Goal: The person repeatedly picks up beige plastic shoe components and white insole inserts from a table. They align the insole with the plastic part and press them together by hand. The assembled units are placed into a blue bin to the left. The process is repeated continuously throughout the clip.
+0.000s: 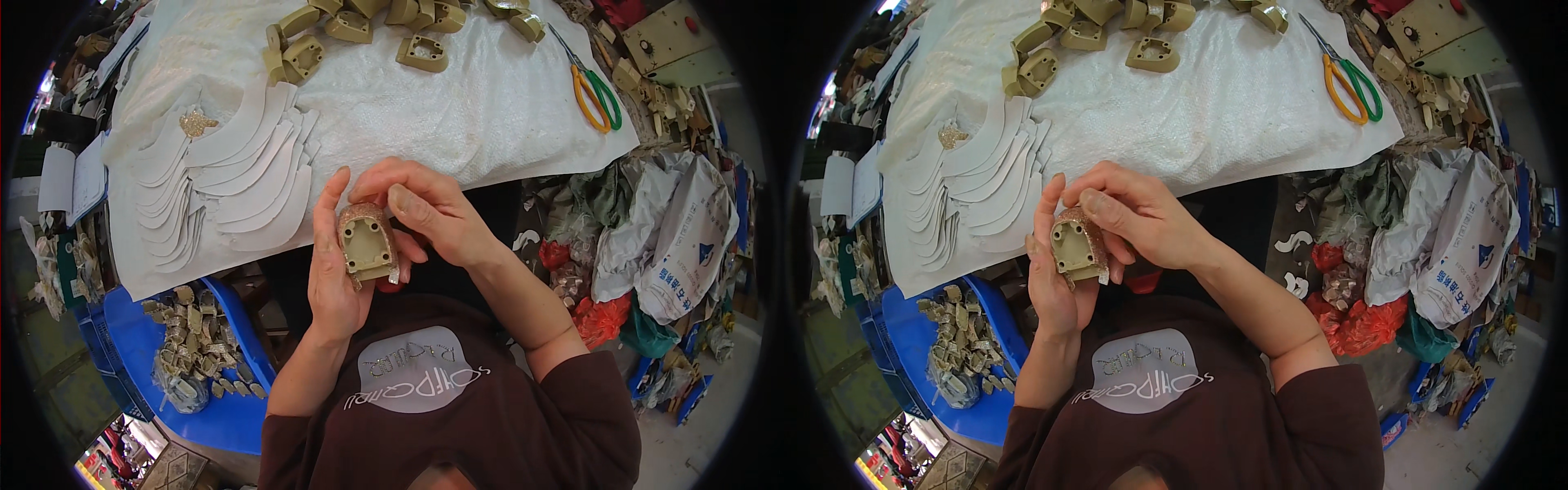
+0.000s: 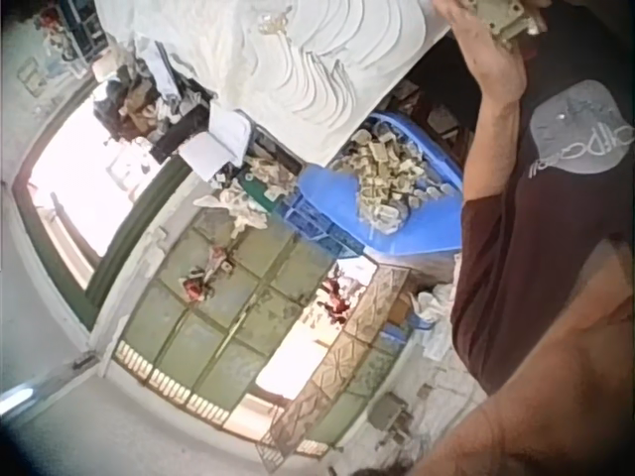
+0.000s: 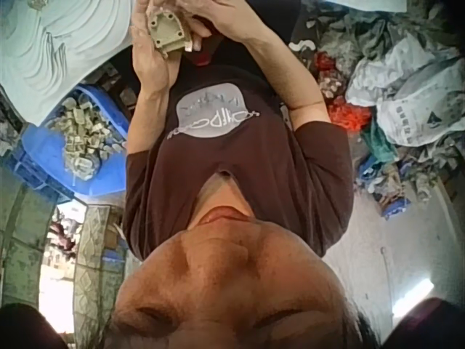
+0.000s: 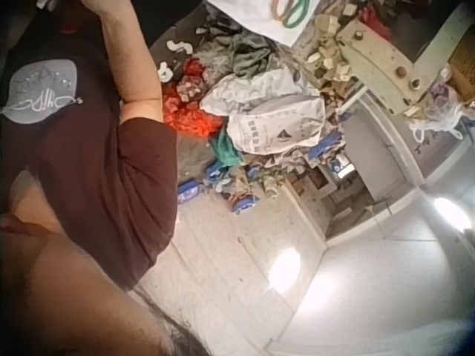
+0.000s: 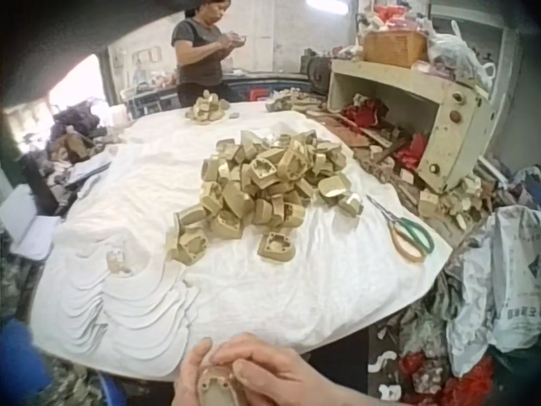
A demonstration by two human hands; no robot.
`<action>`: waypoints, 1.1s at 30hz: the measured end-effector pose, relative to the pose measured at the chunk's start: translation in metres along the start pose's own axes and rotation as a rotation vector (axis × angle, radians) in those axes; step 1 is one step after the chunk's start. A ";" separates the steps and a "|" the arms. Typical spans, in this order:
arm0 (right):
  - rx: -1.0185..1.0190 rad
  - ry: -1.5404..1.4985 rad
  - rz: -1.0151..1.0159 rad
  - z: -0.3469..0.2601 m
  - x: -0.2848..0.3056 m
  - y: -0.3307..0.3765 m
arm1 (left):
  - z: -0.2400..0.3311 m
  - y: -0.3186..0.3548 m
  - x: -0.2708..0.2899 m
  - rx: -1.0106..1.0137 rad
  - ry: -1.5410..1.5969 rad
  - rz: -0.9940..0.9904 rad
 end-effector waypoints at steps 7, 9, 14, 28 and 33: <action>0.310 0.625 0.092 -0.031 0.002 0.019 | -0.010 0.002 0.029 0.050 0.248 0.176; 0.435 0.917 0.069 -0.043 -0.016 0.023 | -0.010 0.003 0.028 0.065 0.276 0.180; 0.582 0.958 0.223 -0.043 -0.017 0.034 | -0.014 0.005 0.006 0.181 0.298 0.191; 0.586 1.005 0.242 -0.050 -0.014 0.030 | 0.067 0.024 -0.021 -0.719 -1.357 0.174; 0.425 0.722 0.382 -0.042 -0.001 0.039 | 0.065 0.021 -0.026 -0.742 -1.147 0.094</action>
Point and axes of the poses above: each hand's wrist, its own y-axis away from the middle knuckle, its own x-axis out of the back of the hand, z = x × y, the point moved 9 cm from there along -y, towards the middle knuckle, and after that the axes turned 1 degree about y, right-handed, at the moved point
